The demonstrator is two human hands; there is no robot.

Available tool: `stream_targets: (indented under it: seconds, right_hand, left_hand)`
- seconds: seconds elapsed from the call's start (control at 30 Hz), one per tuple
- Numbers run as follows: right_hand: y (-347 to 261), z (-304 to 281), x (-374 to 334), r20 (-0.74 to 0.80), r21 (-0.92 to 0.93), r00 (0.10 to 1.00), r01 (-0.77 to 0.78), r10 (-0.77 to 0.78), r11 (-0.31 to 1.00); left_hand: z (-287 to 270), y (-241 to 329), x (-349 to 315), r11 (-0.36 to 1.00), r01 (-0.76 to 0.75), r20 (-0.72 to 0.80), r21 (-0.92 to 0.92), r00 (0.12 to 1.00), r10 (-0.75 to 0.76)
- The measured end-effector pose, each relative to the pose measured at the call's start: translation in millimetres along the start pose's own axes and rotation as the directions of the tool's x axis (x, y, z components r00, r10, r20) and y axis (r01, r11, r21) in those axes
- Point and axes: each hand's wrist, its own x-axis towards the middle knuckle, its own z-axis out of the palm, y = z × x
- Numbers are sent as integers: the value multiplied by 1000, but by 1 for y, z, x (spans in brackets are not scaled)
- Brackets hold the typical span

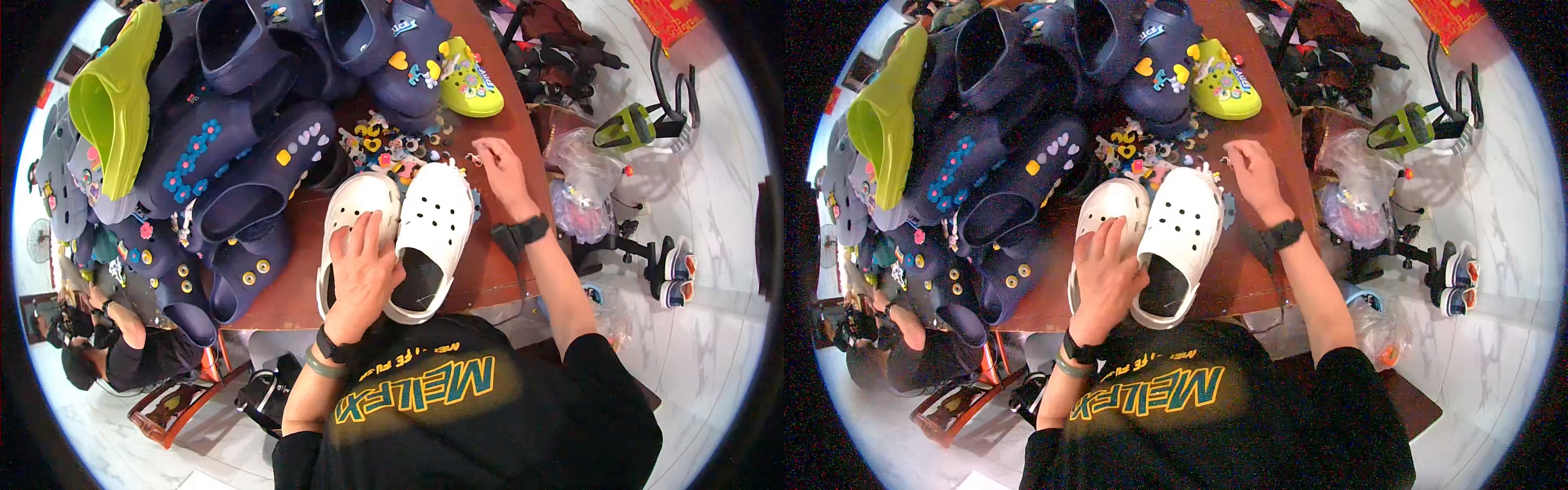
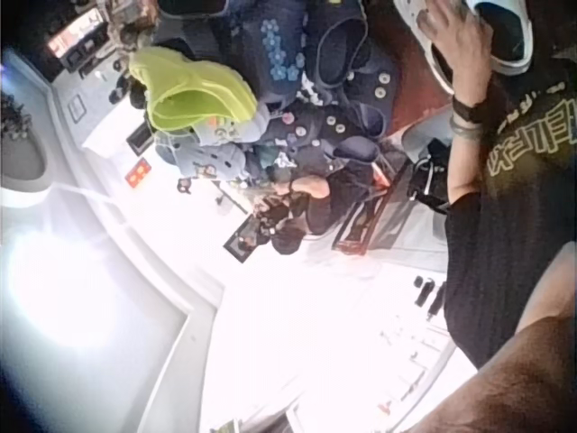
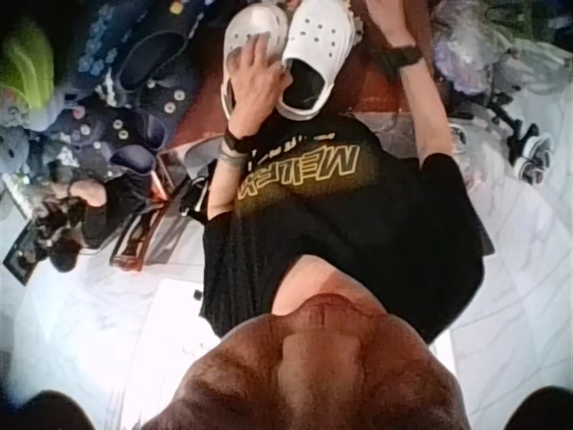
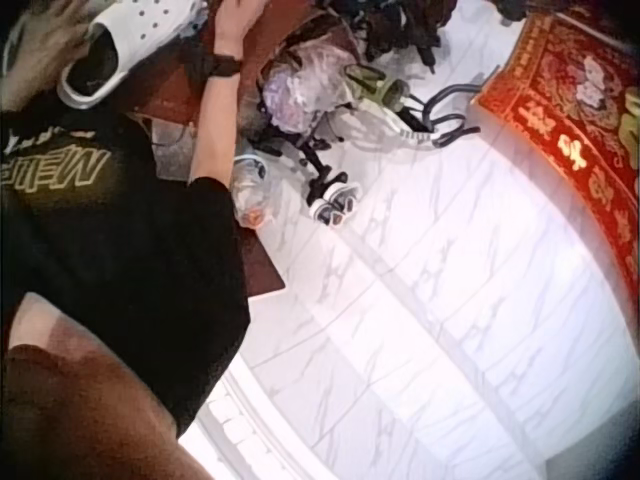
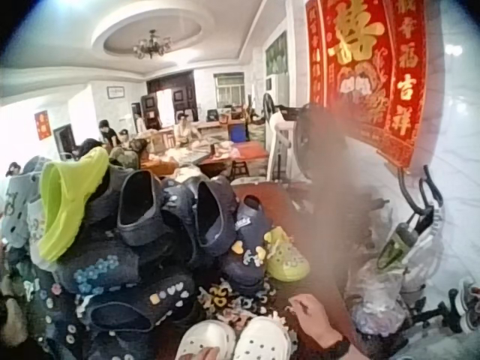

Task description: The person is attaching decorative charms to the holes of clog-style footwear.

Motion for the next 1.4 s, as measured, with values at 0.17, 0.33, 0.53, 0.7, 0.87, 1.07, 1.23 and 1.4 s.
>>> stream_targets:
  seconds: [0.17,0.33,0.53,0.7,0.87,1.07,1.23,1.4]
  right_hand:
    - [-44,-5,-48,139,70,989,-52,42,996]
    - [-67,-2,-73,241,-46,966,110,-95,993]
    - [-70,21,-86,159,-113,986,74,-56,991]
    - [-86,25,-90,139,-243,980,171,-141,955]
    - [-91,3,-107,213,-82,959,207,-186,975]
    - [-34,-38,-99,50,-20,990,-130,131,991]
    - [-26,-29,-74,218,-54,966,-129,137,990]
    - [-18,-22,-63,351,-254,933,181,-84,950]
  left_hand:
    - [-12,-2,-8,995,-13,-16,-101,1000,12]
    - [-29,-19,-68,688,407,-51,-601,840,-540]
    - [-27,10,-48,771,485,252,-413,874,-414]
    - [20,6,-39,773,464,157,-433,883,-442]
    - [0,-24,-48,661,472,255,-584,879,-402]
    - [-26,-49,-60,795,379,351,-474,909,-224]
    - [-18,-55,-54,688,509,423,-518,851,-312]
    - [-1,-34,-63,520,604,378,-604,792,-480]
